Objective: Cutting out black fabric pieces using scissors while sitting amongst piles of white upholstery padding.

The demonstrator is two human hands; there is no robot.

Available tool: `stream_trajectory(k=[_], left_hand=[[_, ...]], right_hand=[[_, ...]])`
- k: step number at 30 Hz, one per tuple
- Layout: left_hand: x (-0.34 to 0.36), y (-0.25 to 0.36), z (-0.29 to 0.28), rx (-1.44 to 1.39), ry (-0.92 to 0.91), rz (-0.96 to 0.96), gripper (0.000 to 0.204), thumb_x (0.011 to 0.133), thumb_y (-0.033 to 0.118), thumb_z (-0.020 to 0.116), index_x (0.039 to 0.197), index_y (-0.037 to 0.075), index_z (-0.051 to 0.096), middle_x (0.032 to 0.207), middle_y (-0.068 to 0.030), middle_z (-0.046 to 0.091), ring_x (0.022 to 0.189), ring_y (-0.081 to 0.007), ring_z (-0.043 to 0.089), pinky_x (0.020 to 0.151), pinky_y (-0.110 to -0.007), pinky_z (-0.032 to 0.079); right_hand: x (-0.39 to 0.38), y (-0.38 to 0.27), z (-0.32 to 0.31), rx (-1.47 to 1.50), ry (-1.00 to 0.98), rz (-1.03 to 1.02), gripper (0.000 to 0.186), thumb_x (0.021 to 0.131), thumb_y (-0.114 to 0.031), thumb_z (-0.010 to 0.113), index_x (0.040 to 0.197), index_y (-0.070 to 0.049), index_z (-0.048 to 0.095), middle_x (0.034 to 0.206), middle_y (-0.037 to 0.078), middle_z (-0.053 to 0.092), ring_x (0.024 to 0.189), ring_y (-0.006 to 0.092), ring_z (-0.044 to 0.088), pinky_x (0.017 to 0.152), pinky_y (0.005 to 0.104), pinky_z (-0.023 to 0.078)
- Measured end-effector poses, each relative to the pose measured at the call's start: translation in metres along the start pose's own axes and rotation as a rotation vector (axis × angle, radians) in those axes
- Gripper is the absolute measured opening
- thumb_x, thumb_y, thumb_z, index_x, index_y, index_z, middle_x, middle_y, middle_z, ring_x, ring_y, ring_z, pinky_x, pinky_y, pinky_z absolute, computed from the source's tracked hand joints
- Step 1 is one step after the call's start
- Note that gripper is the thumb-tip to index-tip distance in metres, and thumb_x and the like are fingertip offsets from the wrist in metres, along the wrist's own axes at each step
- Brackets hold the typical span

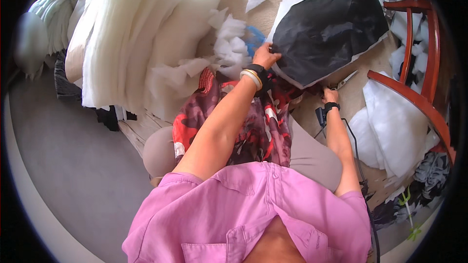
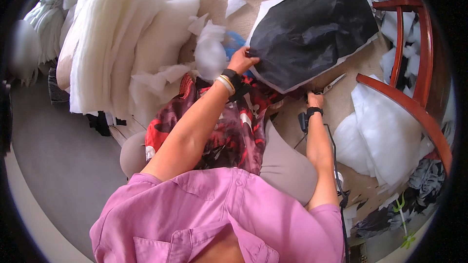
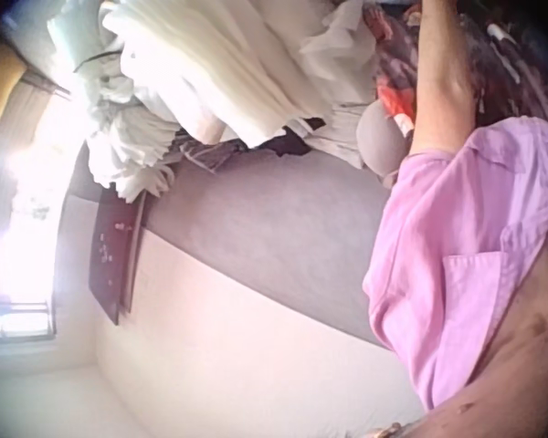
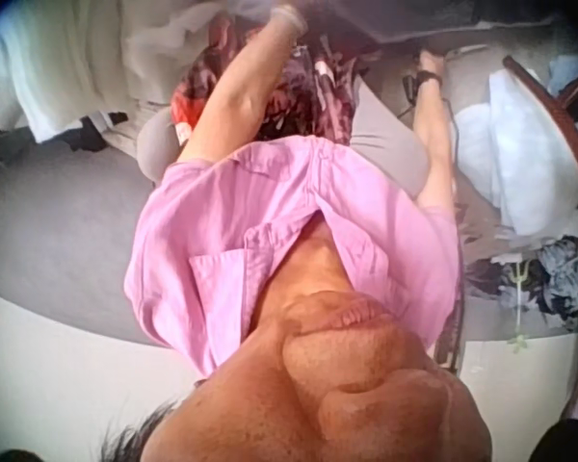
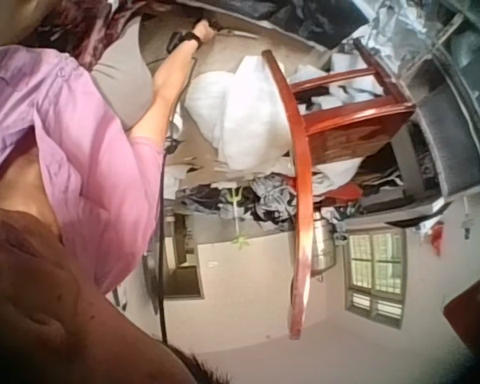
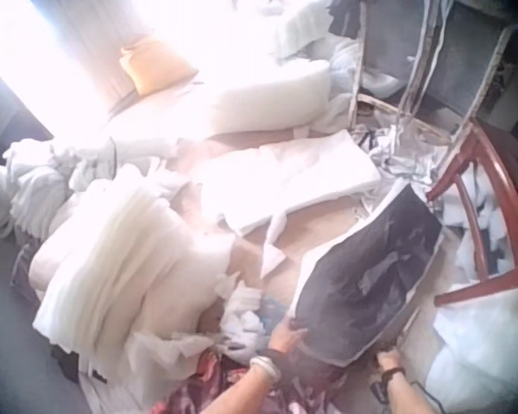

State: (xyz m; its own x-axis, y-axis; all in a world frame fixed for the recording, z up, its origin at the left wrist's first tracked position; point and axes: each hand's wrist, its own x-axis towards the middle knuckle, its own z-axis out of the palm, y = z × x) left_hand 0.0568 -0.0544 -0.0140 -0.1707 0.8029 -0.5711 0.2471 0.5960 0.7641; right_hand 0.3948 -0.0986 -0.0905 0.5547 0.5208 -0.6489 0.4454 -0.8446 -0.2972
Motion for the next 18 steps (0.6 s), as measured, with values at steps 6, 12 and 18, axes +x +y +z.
stream_trajectory(k=[6, 12, 18], left_hand=[[-0.005, -0.014, 0.002, -0.248, -0.052, -0.167, 0.029, 0.072, 0.010, 0.065, 0.097, -0.002, 0.055, 0.073, -0.0060, 0.058, 0.061, -0.0121, 0.056, 0.055, -0.025, 0.045], [-0.012, -0.030, -0.011, -0.296, 0.086, -0.344, 0.040, 0.073, 0.013, 0.063, 0.108, 0.000, 0.047, 0.086, -0.0103, 0.058, 0.063, -0.0166, 0.059, 0.053, -0.027, 0.046], [0.003, -0.045, -0.004, -0.437, -0.022, -0.298, 0.057, 0.071, 0.021, 0.065, 0.118, -0.003, 0.041, 0.095, -0.0124, 0.059, 0.075, -0.0170, 0.059, 0.066, -0.027, 0.047]], right_hand=[[0.020, 0.024, -0.005, -0.130, 0.091, -0.171, 0.036, 0.066, -0.018, 0.066, 0.083, 0.005, 0.044, 0.068, 0.016, 0.053, 0.050, 0.0231, 0.055, 0.041, 0.0310, 0.043], [-0.003, 0.019, -0.020, -0.004, 0.141, -0.168, 0.060, 0.064, -0.027, 0.069, 0.103, 0.005, 0.036, 0.083, 0.022, 0.055, 0.070, 0.0338, 0.059, 0.069, 0.0376, 0.047], [-0.041, 0.002, -0.079, 0.386, 0.030, -0.085, 0.053, 0.075, -0.024, 0.067, 0.108, 0.001, 0.035, 0.072, 0.010, 0.053, 0.047, 0.0171, 0.054, 0.040, 0.0265, 0.044]])
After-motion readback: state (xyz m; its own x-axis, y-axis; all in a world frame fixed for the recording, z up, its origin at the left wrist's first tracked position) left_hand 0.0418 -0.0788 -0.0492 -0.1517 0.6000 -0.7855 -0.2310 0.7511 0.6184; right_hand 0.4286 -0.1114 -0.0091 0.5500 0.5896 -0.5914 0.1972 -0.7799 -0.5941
